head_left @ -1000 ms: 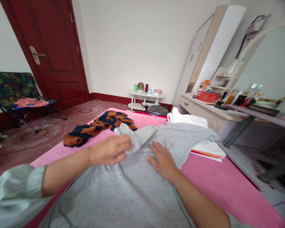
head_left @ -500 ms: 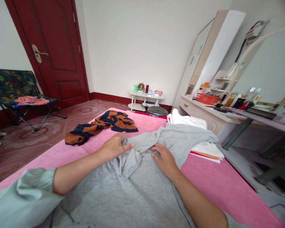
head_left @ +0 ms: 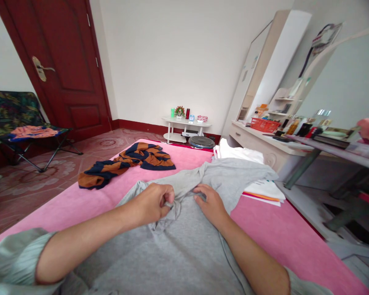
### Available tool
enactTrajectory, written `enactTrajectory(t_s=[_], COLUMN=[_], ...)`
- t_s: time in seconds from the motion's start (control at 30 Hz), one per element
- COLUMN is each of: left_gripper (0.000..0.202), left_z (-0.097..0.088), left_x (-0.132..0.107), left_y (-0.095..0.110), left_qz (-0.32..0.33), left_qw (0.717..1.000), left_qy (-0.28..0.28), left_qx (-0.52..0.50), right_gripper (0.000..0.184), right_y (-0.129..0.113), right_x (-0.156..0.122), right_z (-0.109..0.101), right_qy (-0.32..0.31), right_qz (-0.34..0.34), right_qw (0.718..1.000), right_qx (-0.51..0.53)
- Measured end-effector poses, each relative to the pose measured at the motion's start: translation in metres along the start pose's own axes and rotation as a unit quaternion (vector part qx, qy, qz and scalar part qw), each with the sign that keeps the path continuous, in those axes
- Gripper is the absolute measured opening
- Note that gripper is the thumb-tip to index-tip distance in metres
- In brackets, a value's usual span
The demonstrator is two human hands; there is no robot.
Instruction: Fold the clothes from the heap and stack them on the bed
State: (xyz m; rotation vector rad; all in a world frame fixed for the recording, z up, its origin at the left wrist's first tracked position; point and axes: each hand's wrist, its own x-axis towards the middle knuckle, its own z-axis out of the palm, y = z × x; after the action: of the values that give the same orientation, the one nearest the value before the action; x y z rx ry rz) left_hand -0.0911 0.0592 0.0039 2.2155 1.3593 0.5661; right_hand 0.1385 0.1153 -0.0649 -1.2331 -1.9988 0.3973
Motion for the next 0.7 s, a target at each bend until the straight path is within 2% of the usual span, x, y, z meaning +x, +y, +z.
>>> enactTrajectory(t_s=[0.07, 0.13, 0.2, 0.23, 0.27, 0.3, 0.33, 0.37, 0.4, 0.43, 0.47, 0.53, 0.63, 0.7], left_gripper=[0.022, 0.020, 0.020, 0.022, 0.024, 0.025, 0.024, 0.024, 0.028, 0.037, 0.049, 0.063, 0.052, 0.048], left_z=[0.001, 0.002, 0.003, 0.003, 0.003, 0.002, 0.001, 0.000, 0.000, 0.000, 0.000, 0.004, 0.010, 0.005], left_x=[-0.019, -0.035, -0.041, -0.040, -0.036, -0.030, -0.023, -0.016, -0.009, -0.003, 0.001, 0.002, -0.007, -0.013], left_y=[0.016, 0.027, 0.030, 0.030, 0.027, 0.024, 0.019, 0.014, 0.009, 0.004, -0.001, -0.006, -0.003, 0.006], left_qz=[0.019, 0.037, 0.026, 0.010, -0.009, -0.027, -0.044, -0.062, -0.082, -0.106, -0.130, -0.160, -0.130, -0.086], left_qw=[0.989, 0.958, 0.932, 0.934, 0.948, 0.969, 0.988, 0.994, 0.990, 0.981, 0.975, 0.972, 0.974, 0.975], left_qy=[-0.126, -0.257, -0.334, -0.334, -0.302, -0.238, -0.150, -0.056, 0.019, 0.062, 0.075, 0.042, -0.006, -0.037], left_qx=[-0.079, -0.121, -0.134, -0.127, -0.103, -0.060, 0.000, 0.064, 0.117, 0.150, 0.165, 0.168, 0.187, 0.204], right_gripper=[0.021, 0.021, 0.021, 0.020, 0.020, 0.019, 0.018, 0.018, 0.017, 0.017, 0.017, 0.017, 0.018, 0.018], right_y=[0.004, 0.008, 0.010, 0.010, 0.010, 0.009, 0.008, 0.007, 0.006, 0.005, 0.004, 0.003, 0.002, 0.002], right_x=[0.001, 0.001, 0.001, 0.001, 0.001, 0.001, 0.001, 0.001, 0.001, 0.001, 0.002, 0.001, 0.001, 0.001], right_z=[0.002, 0.003, 0.003, 0.002, 0.002, 0.001, 0.001, 0.000, -0.001, -0.001, -0.002, -0.003, -0.003, -0.003], right_qy=[0.030, 0.060, 0.074, 0.074, 0.073, 0.070, 0.067, 0.065, 0.063, 0.061, 0.059, 0.058, 0.056, 0.056], right_qz=[0.016, 0.035, 0.049, 0.051, 0.051, 0.048, 0.043, 0.038, 0.032, 0.027, 0.022, 0.017, 0.016, 0.014], right_qw=[0.999, 0.996, 0.993, 0.993, 0.993, 0.994, 0.994, 0.995, 0.995, 0.995, 0.995, 0.995, 0.996, 0.996], right_qx=[0.033, 0.062, 0.076, 0.077, 0.076, 0.073, 0.070, 0.069, 0.069, 0.070, 0.071, 0.074, 0.072, 0.071])
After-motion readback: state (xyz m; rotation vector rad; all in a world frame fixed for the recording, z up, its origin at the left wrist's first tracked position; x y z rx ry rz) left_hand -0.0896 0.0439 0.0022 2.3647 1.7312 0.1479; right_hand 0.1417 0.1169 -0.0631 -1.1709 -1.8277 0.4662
